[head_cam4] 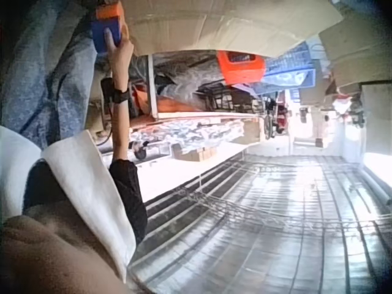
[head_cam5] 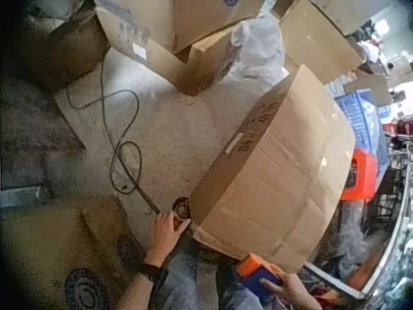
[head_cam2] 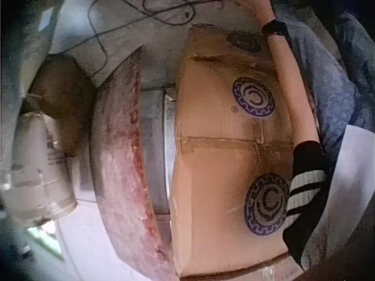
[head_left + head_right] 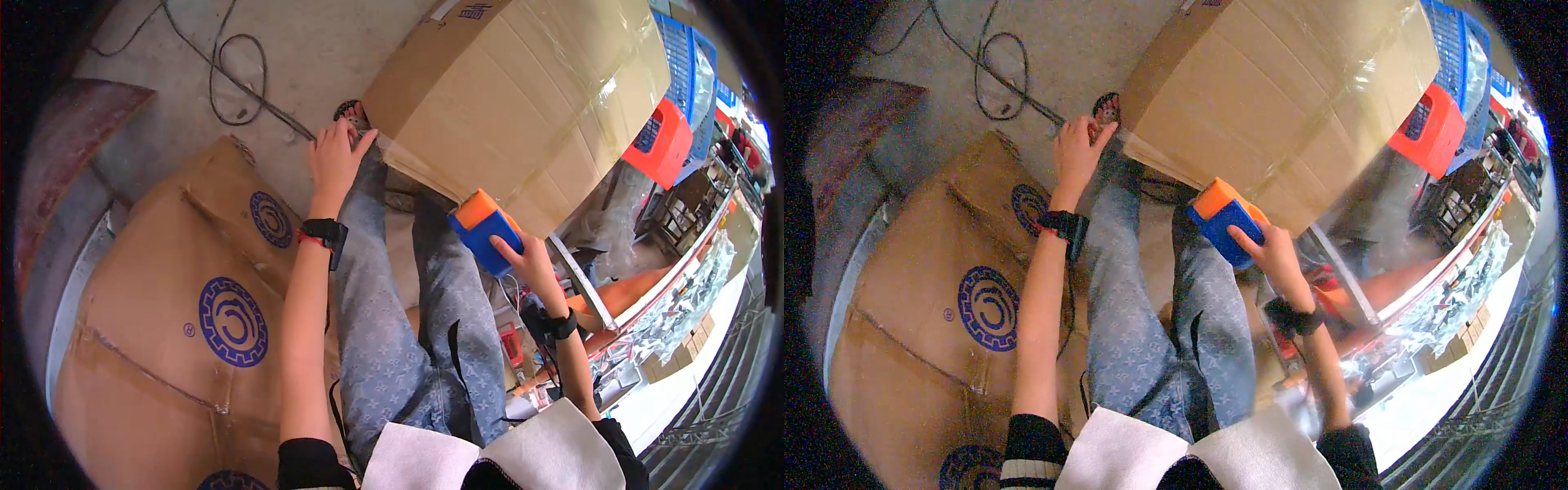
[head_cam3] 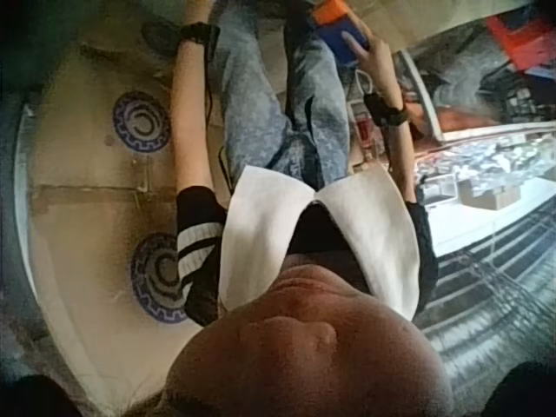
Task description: The recorder is using a tape dispenser to seal cardboard boxes in a warehouse or manufacturing facility.
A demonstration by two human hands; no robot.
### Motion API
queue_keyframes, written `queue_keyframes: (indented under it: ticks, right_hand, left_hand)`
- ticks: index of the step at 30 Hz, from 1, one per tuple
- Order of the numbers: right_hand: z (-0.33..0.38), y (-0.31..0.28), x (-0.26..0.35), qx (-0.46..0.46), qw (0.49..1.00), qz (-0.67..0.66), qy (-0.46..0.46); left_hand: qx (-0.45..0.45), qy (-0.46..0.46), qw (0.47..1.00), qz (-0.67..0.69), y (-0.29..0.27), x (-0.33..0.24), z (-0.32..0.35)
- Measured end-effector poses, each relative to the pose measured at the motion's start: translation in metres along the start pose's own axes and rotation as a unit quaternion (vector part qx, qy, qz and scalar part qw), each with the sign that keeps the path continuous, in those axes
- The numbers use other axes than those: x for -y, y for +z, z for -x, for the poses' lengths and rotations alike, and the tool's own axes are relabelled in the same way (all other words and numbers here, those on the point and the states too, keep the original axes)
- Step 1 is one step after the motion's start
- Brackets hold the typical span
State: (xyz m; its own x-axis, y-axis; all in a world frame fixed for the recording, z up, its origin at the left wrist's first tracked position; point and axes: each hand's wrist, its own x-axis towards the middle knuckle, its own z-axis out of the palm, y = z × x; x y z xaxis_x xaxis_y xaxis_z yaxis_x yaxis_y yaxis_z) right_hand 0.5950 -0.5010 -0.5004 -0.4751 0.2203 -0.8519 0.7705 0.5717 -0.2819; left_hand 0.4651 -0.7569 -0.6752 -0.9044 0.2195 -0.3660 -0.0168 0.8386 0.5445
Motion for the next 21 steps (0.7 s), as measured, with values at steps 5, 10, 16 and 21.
queue_keyframes:
  ticks: [5, 10, 16, 21]
  right_hand:
    - [-0.002, 0.000, -0.001, 0.003, 1.000, 0.003, 0.001]
    - [-0.007, -0.001, 0.000, 0.010, 0.999, 0.019, 0.026]
    - [-0.011, -0.004, 0.003, 0.050, 0.998, 0.021, 0.034]
    - [-0.017, -0.003, 0.004, 0.050, 0.998, 0.031, 0.015]
  left_hand:
    - [0.025, 0.000, 1.000, -0.007, 0.005, 0.003, -0.001]
    - [0.052, -0.015, 0.997, 0.060, 0.015, 0.005, -0.001]
    - [0.101, -0.068, 0.983, 0.138, 0.034, 0.010, 0.008]
    - [0.134, -0.144, 0.956, 0.219, 0.052, 0.016, 0.012]
